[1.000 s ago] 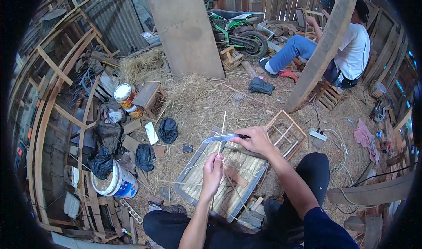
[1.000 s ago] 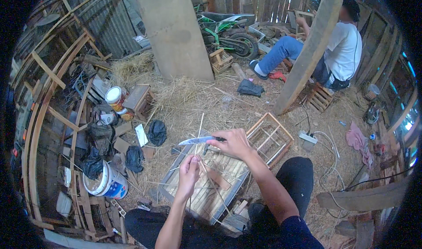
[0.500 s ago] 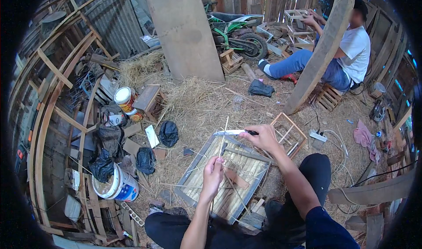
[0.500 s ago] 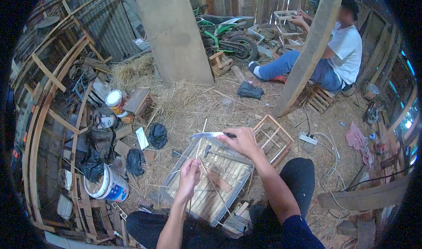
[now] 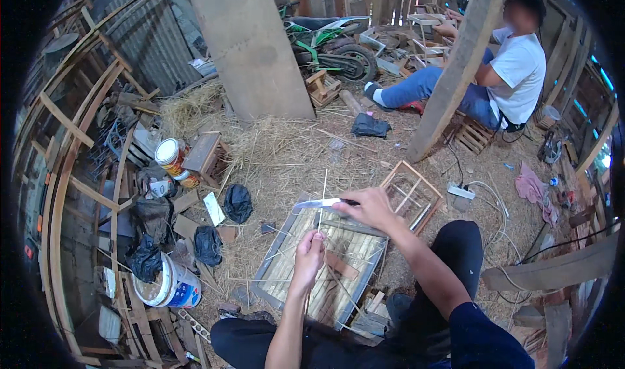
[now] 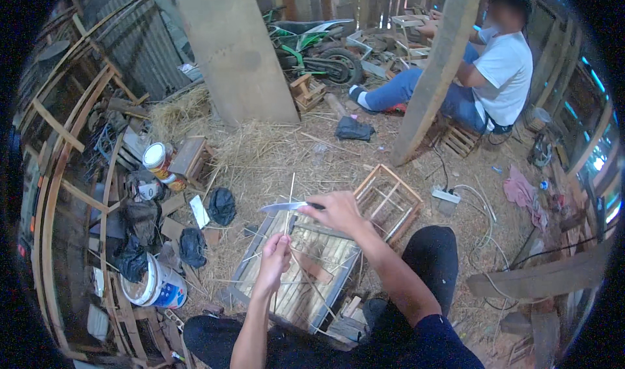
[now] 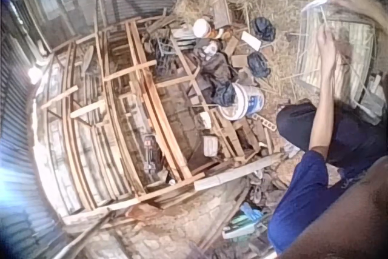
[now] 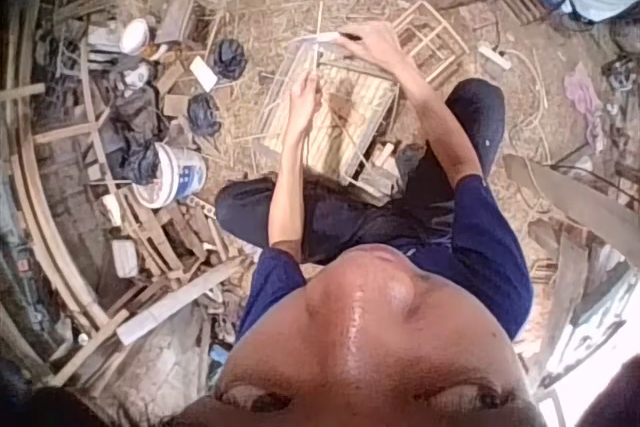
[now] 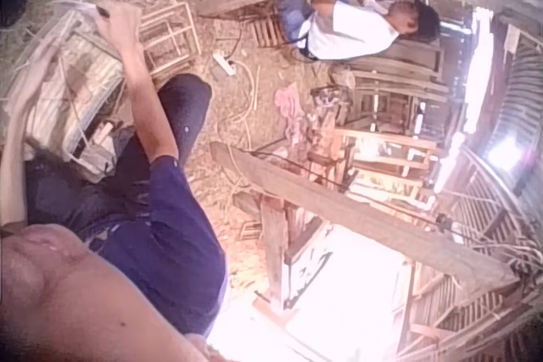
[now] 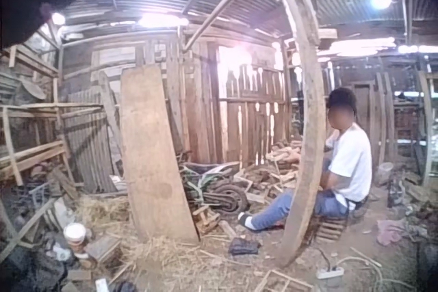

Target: The person whittles and fits thin wooden rods into a small wooden frame by hand using a knife.

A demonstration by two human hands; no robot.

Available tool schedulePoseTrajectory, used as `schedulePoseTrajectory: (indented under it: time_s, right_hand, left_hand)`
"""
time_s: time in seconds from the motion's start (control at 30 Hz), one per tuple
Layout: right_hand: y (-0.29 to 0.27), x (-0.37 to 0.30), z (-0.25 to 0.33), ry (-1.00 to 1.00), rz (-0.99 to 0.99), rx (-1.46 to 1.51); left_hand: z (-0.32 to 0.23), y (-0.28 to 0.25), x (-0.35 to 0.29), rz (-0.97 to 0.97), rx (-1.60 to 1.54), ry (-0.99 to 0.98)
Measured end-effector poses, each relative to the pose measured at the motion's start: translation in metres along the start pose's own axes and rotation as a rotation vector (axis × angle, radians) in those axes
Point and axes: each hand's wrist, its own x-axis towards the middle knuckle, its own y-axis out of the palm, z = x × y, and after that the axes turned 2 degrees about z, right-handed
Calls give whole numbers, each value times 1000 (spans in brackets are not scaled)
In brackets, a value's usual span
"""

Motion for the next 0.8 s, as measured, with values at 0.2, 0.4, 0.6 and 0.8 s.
schedulePoseTrajectory:
  time_s: [0.2,0.4,0.6,0.8]
  right_hand:
    - [-9,3,4,6,28,-22]
    - [-52,-8,4,27,-42,10]
    - [-85,-31,-13,86,-126,143]
    - [-117,-66,-31,42,-102,14]
  left_hand:
    - [-9,29,19,33,59,50]
    - [-9,48,9,70,79,87]
    - [-13,90,-28,84,82,103]
    - [-26,112,-56,171,20,-52]
